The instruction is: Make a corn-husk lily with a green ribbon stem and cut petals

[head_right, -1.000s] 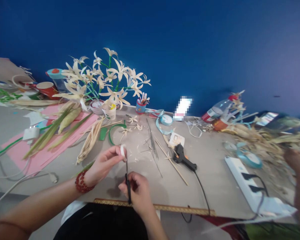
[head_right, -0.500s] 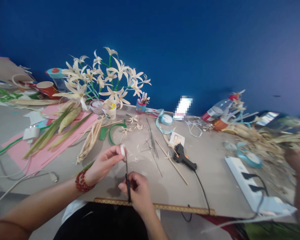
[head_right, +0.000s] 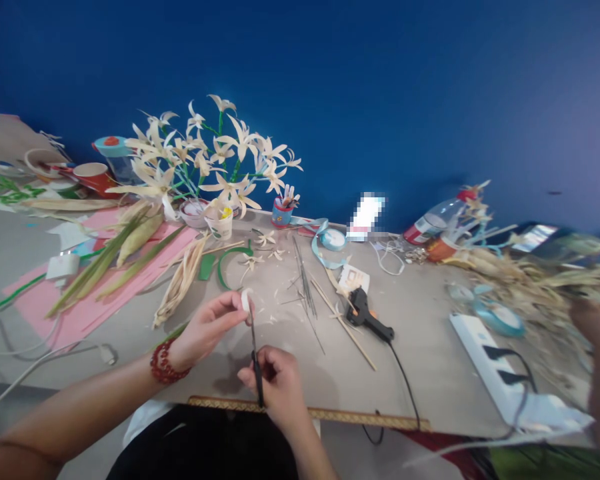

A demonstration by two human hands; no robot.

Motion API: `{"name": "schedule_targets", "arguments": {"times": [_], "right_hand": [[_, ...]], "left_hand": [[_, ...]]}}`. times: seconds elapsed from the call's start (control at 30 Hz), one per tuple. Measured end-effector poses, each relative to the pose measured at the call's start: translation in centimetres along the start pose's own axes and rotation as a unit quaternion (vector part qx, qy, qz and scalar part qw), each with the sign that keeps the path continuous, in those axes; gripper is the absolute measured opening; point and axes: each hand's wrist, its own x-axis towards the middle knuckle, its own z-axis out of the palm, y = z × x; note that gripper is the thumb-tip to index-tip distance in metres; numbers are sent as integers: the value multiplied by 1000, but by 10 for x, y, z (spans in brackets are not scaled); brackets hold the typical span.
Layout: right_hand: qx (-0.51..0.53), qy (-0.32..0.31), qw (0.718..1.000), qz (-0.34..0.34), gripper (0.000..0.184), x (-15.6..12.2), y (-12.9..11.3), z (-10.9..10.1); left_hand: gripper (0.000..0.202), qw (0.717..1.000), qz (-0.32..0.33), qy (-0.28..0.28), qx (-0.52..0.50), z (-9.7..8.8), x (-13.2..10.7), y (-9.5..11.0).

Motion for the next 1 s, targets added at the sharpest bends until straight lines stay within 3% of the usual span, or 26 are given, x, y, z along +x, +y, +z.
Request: {"name": "schedule_targets", "arguments": {"times": [0.3,0.67,1.0], "right_hand": [[-12,-9,1000,-6,54,-2,2,-7],[21,-28,999,16,54,-6,7,-9],[38,-56,998,12,53,-6,2,-18]], "left_hand": [[18,1000,-14,5,26,2,1,5],[19,999,-18,-32,20,1,1,6],[18,989,-30,-92,114,-3,0,5]]}}
